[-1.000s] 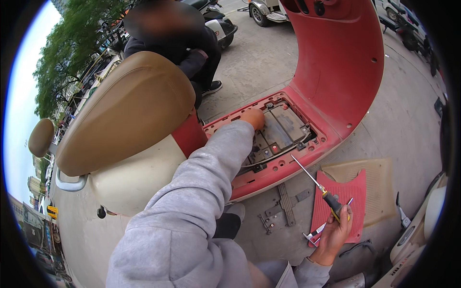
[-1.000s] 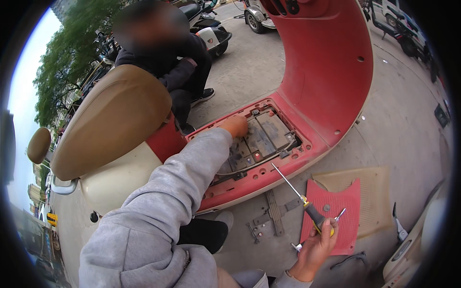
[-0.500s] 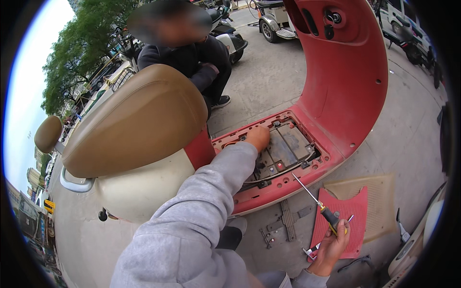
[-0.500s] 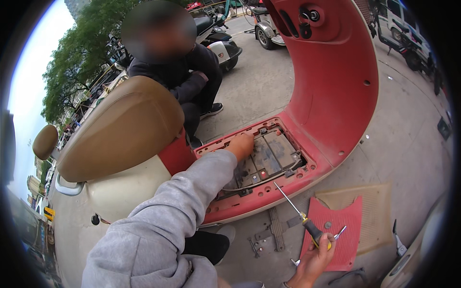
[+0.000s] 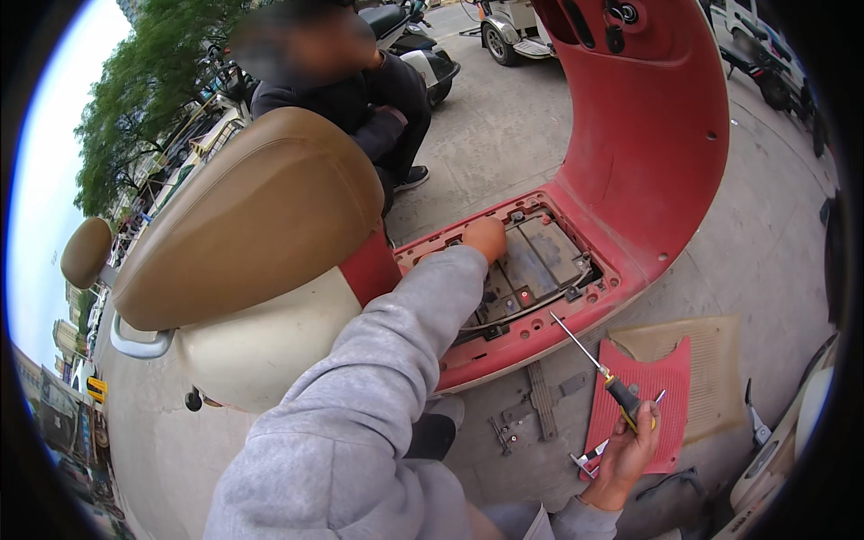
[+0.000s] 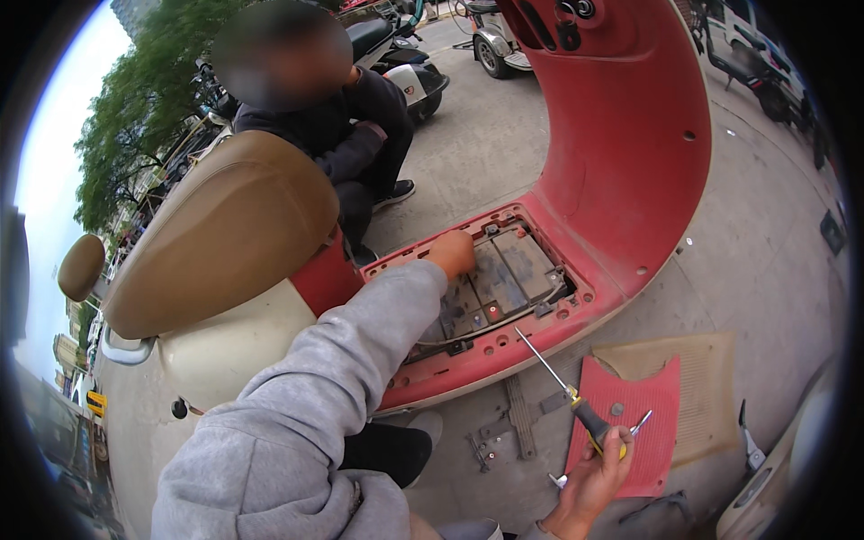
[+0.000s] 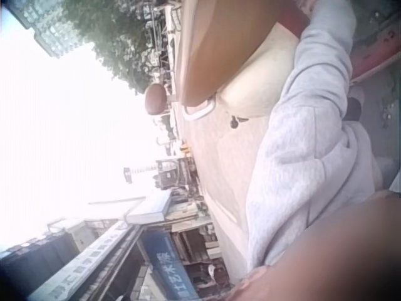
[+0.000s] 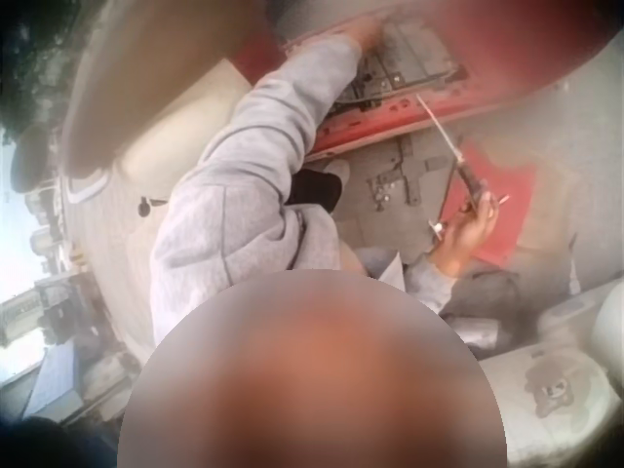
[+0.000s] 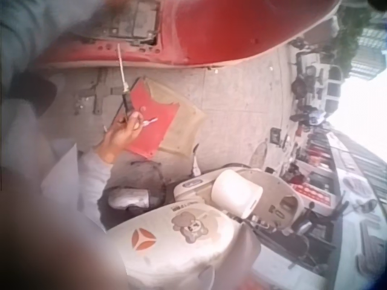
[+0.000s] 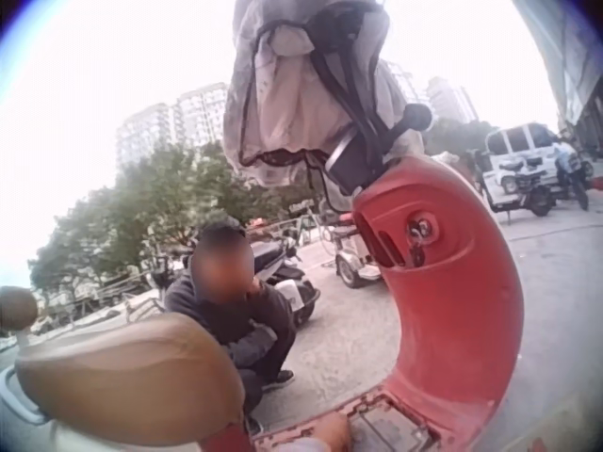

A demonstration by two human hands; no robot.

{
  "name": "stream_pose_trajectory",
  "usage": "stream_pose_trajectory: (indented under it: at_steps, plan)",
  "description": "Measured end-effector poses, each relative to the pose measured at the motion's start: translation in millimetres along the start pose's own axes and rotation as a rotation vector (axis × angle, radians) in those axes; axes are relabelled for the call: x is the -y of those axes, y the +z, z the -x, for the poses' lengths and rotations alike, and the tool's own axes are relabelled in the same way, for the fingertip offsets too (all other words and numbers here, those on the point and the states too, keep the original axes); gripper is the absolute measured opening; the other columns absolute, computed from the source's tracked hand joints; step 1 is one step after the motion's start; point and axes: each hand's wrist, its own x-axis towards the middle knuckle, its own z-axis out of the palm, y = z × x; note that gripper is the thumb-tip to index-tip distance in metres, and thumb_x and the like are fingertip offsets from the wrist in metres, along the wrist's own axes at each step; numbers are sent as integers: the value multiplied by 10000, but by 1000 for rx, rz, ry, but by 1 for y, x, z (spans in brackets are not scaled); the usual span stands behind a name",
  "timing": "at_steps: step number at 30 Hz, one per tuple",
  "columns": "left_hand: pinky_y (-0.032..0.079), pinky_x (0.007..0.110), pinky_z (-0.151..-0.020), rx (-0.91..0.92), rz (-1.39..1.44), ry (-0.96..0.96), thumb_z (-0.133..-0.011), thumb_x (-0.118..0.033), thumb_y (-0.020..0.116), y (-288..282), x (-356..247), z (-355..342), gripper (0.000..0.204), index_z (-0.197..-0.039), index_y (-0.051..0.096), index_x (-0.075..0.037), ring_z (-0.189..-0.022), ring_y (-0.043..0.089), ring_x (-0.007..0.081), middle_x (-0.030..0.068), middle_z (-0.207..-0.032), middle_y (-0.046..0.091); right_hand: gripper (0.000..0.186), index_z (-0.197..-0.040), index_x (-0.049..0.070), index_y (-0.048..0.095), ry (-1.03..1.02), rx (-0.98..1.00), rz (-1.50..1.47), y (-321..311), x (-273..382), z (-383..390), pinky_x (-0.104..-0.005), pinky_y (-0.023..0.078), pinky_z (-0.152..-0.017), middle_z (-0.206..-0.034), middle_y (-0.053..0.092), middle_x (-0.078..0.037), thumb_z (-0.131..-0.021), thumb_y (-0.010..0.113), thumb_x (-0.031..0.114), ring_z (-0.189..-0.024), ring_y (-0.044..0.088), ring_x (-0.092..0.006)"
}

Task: The person opens the seat compartment of a red scooter and uses a wrench and screwdriver to loosen and remove bolts securing the battery. They adjust the battery connections and re-tighten the bolts, then close the seat and walk away.

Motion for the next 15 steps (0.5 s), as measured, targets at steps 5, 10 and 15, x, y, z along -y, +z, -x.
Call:
stream_pose_trajectory:
  at_steps: [5,10,15]
  plan:
    - [517,382,-658,65,719,-134,-762,-156,630,-6,13,-14,189,-872,664,-6,-762,644,303,181,-852,659,183,-1036,30,531,-28,35,-10,-2,0,-2,-233,372,-612,-825,545,-33,-952,604,176,-710,483,-98]
    - [334,233,-498,459,2388,17,-781,-181,580,-50,-39,29,171,-893,537,-59,-637,432,168,12,-736,446,170,-1022,30,563,-69,-31,-208,-9,10,-10,-233,386,-594,-856,590,-64,-963,586,187,-718,516,-119]
    - [357,235,-479,904,2495,316,-869,-239,522,-68,-124,119,177,-839,501,-65,-665,451,152,54,-773,472,176,-961,24,599,-105,-12,-421,-32,32,-20,-258,411,-601,-884,641,-93,-964,579,199,-759,549,-174]
